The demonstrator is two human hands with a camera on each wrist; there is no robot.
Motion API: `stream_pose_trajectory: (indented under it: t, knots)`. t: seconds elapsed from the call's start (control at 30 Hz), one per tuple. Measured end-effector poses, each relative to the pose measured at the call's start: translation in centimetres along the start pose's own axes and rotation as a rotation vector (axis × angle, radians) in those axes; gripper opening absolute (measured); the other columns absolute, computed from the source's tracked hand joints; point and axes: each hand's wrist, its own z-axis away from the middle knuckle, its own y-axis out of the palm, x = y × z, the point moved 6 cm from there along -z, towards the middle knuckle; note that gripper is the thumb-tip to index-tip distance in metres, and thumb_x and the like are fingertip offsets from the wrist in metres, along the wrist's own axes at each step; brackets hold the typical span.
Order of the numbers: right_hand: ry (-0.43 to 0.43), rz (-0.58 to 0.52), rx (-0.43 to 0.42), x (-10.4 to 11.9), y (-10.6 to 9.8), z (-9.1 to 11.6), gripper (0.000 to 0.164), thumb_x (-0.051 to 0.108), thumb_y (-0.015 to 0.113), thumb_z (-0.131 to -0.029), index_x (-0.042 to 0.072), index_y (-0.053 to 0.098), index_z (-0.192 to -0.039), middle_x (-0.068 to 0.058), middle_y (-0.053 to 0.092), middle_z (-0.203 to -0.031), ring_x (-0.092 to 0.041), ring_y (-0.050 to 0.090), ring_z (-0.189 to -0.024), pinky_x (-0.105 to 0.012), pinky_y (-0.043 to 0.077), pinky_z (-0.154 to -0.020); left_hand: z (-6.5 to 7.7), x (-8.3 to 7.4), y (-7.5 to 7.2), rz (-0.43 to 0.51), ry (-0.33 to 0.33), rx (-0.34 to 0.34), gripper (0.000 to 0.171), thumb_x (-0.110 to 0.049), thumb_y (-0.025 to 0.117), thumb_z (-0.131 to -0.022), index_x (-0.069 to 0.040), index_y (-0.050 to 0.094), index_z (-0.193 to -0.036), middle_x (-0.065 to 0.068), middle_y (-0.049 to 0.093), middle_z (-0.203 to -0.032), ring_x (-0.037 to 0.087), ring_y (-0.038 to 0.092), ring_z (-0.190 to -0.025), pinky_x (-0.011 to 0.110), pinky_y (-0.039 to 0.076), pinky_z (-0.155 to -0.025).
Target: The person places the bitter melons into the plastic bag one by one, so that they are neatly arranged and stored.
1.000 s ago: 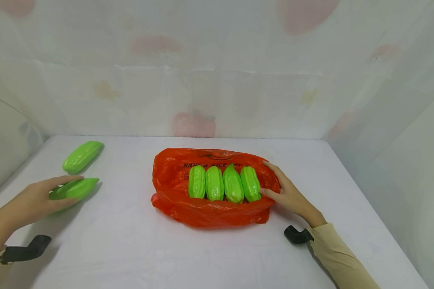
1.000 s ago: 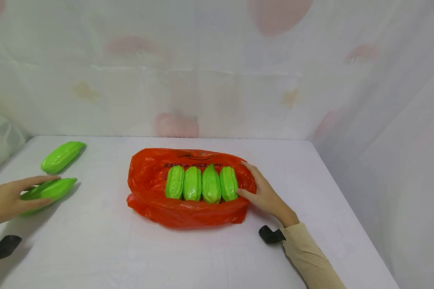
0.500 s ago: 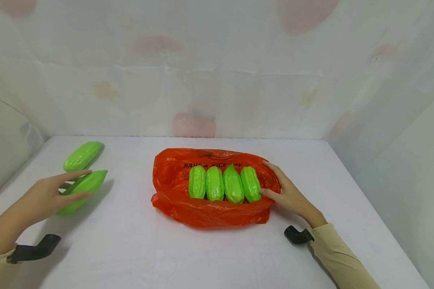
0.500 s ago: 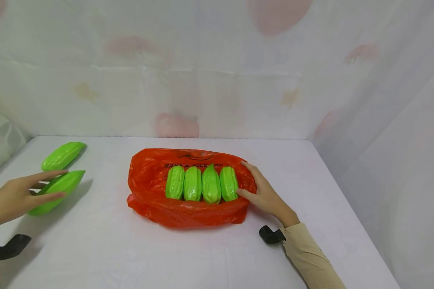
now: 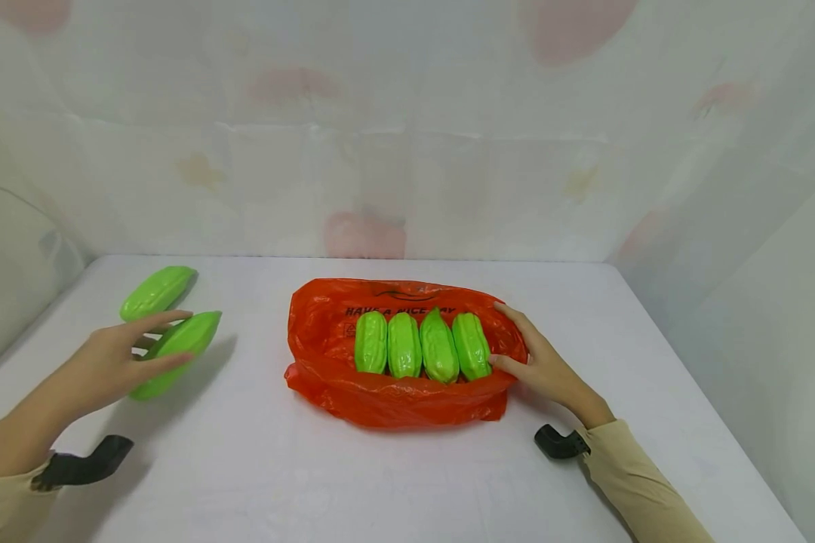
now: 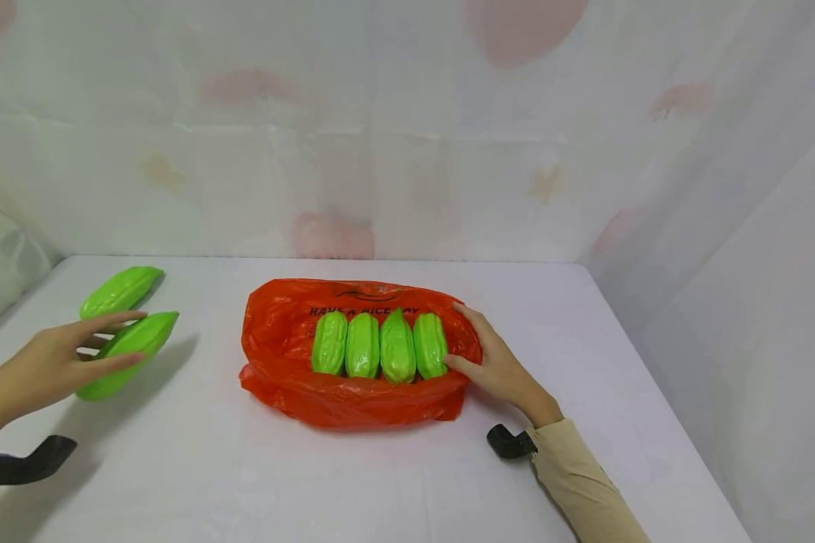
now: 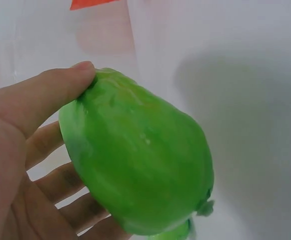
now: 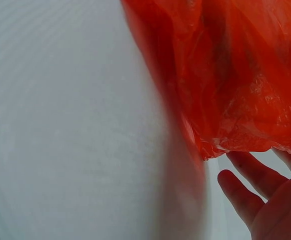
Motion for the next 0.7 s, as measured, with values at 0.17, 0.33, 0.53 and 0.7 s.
stream_pose_trajectory:
  t: [0.17, 0.33, 0.53, 0.7]
  knots:
    - [-0.004, 0.002, -0.003, 0.0, 0.0, 0.0, 0.074, 0.022, 0.066, -0.095, 0.022, 0.024, -0.157, -0.013, 0.029, -0.16, -0.039, 0.036, -0.142, -0.064, 0.038, -0.108, -0.2, -1.0, 0.1, 0.007, 0.006, 0.012, 0.064, -0.033, 0.076, -0.087, -0.009, 0.051, -0.141, 0.033, 0.065, -0.114, 0.045, 0.068, -0.093, 0.027, 0.05, -0.064]
    - [-0.007, 0.004, -0.003, 0.0, 0.0, 0.0, 0.074, 0.022, 0.066, -0.095, 0.022, 0.024, -0.157, -0.013, 0.029, -0.16, -0.039, 0.036, -0.142, -0.064, 0.039, -0.108, -0.4, -1.8, 0.2, 0.021, 0.022, 0.011, 0.063, -0.032, 0.076, -0.087, -0.009, 0.051, -0.141, 0.034, 0.065, -0.115, 0.044, 0.068, -0.093, 0.027, 0.051, -0.064]
    - [-0.009, 0.003, -0.003, 0.0, 0.0, 0.0, 0.074, 0.022, 0.066, -0.095, 0.022, 0.024, -0.157, -0.013, 0.03, -0.159, -0.039, 0.037, -0.141, -0.064, 0.039, -0.107, -0.8, -2.6, 0.4, 0.036, 0.054, -0.017, 0.061, -0.03, 0.078, -0.086, -0.009, 0.054, -0.138, 0.029, 0.067, -0.112, 0.039, 0.069, -0.09, 0.024, 0.051, -0.063]
    - [-0.011, 0.008, -0.004, -0.1, 0.0, 0.0, 0.074, 0.022, 0.066, -0.095, 0.022, 0.024, -0.157, -0.013, 0.029, -0.16, -0.039, 0.036, -0.141, -0.064, 0.039, -0.108, -1.1, -3.3, 0.4, 0.04, 0.063, -0.015, 0.061, -0.032, 0.078, -0.086, -0.011, 0.054, -0.139, 0.025, 0.068, -0.113, 0.037, 0.069, -0.091, 0.023, 0.052, -0.065]
